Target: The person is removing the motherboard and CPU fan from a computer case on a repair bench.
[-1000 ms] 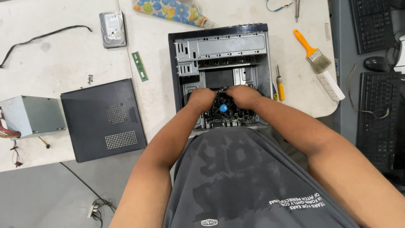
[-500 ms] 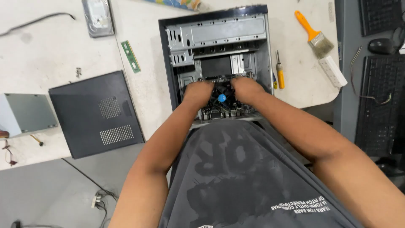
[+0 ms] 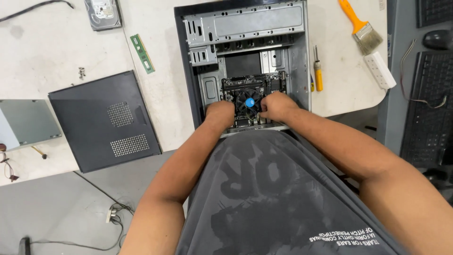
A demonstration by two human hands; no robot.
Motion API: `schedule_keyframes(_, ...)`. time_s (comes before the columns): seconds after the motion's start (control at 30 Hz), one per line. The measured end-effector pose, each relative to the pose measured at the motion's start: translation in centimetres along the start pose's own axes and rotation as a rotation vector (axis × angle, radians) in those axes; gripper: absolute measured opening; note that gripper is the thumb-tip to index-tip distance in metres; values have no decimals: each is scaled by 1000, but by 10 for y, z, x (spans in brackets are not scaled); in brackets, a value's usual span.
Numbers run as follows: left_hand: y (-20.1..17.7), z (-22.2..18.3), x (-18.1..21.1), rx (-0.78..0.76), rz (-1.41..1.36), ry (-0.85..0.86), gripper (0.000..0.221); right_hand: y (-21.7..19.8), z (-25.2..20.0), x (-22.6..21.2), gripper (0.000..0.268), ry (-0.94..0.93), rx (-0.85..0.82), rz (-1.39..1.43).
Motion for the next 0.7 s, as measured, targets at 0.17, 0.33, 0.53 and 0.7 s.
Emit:
schedule_keyframes(0.17,-14,-3,8,-75,-30,-8,13,-18,-10,-16,16,-76,50,-70)
schedule_keyframes(0.33,-9,2,3,-71,-96,-39,14,-24,-13,-24,17,-124,7,-145)
schedule_keyframes(0.53,-10,5,5,-104,-116,-18,14,-22,-10,-30,15,-198,-20,-295)
schedule_keyframes(0.7,-16,4,7,-117,-147,-25,14,-19,-10,-24,22,-134,-22,-150)
Point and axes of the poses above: each hand's wrist, its own z-axis towards the middle knuckle, its own y-axis out of the palm, x = y × z, the point moved 5 cm from there along z, towards the middle knuckle, and after that the axes turned 3 degrees about -z, right-handed, at the moved point
